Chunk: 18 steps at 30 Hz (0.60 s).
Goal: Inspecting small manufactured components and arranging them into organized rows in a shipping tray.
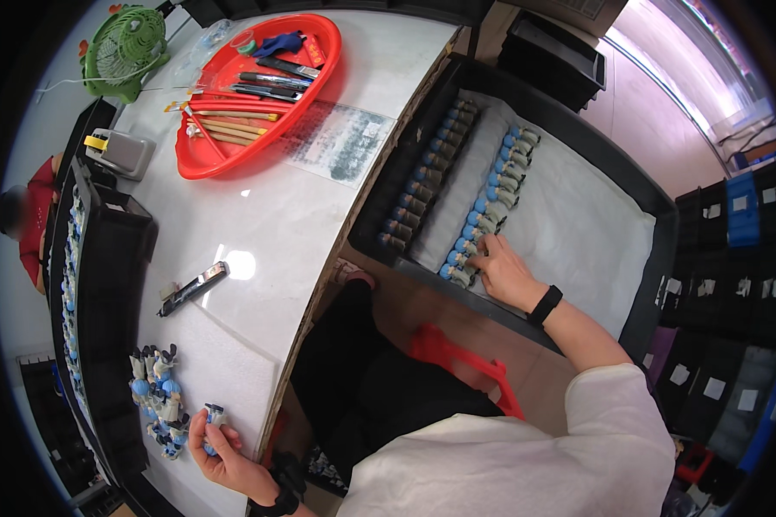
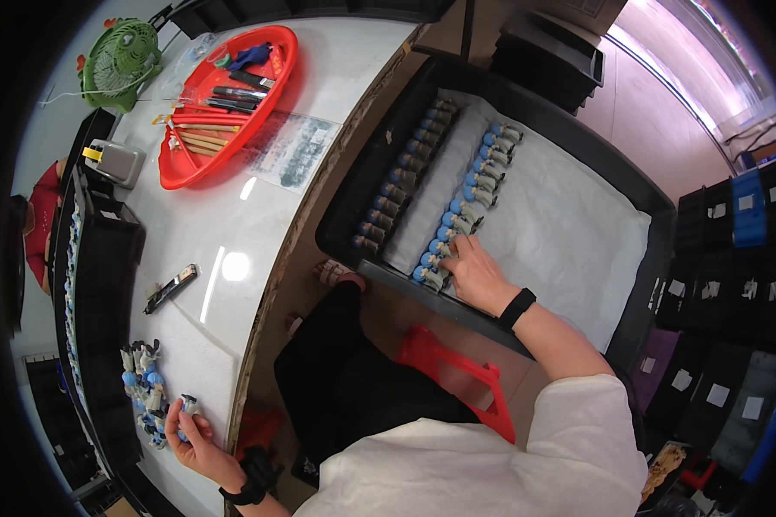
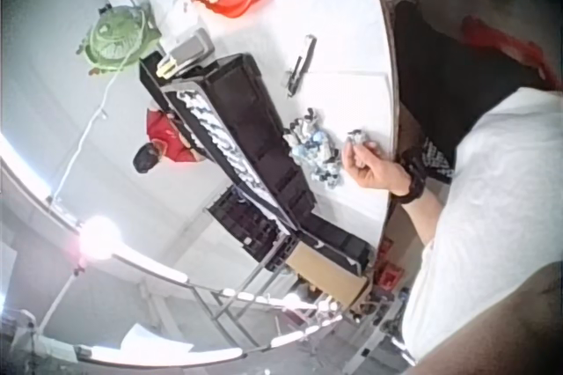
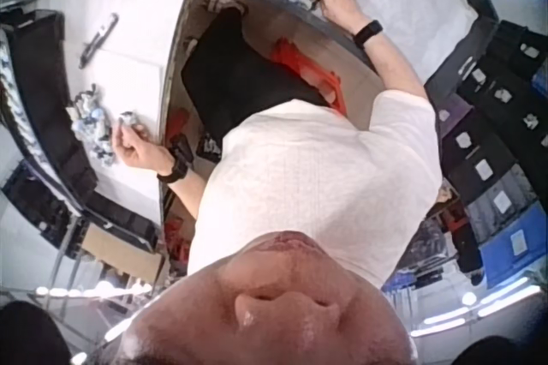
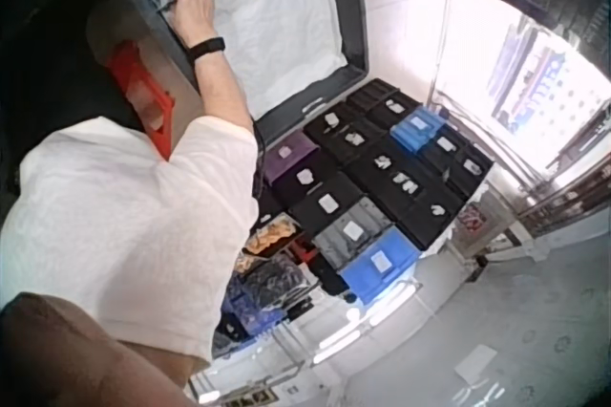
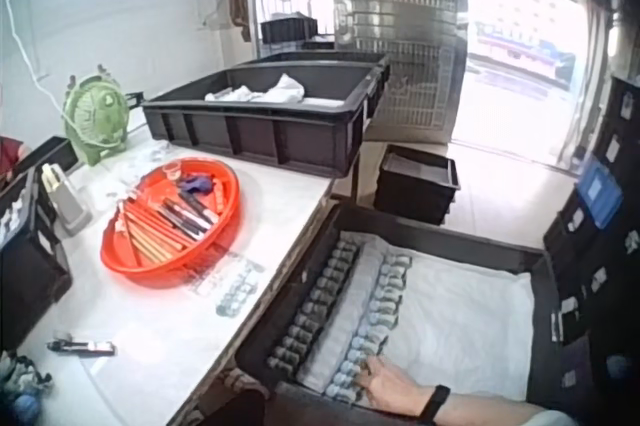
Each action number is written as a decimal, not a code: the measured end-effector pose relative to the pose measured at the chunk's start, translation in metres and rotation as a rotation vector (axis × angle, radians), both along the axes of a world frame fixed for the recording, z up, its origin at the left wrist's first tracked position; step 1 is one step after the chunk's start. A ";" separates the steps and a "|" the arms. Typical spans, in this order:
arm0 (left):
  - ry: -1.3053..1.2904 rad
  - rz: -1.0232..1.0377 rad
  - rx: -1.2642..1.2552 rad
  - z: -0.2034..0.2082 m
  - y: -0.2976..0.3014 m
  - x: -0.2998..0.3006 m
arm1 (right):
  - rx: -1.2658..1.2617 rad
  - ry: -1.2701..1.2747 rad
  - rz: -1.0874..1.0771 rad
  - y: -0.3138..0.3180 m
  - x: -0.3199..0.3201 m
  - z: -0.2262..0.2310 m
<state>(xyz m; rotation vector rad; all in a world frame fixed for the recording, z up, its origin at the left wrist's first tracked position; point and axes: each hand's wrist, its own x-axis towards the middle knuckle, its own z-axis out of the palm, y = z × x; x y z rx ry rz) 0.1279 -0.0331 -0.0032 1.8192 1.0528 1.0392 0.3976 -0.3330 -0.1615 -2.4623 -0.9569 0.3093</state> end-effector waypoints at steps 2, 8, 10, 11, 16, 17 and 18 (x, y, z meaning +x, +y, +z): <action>-0.013 -0.002 0.004 0.000 0.000 0.000 | 0.039 -0.085 0.001 -0.001 0.001 -0.002; -0.023 -0.019 0.007 0.000 -0.001 0.000 | 0.053 -0.062 -0.039 -0.003 0.006 -0.012; -0.027 -0.021 0.006 0.000 -0.001 0.000 | -0.035 -0.145 -0.058 -0.004 0.013 -0.014; -0.020 -0.019 0.005 0.000 -0.001 0.000 | -0.031 -0.148 -0.060 -0.004 0.018 -0.015; -0.020 -0.019 0.017 0.001 -0.002 0.001 | -0.063 -0.042 -0.095 -0.006 0.035 -0.016; -0.027 -0.020 0.009 0.001 -0.002 0.002 | -0.057 -0.043 -0.090 -0.005 0.036 -0.016; -0.027 -0.022 0.008 0.001 -0.002 0.002 | -0.052 -0.034 -0.102 -0.005 0.037 -0.016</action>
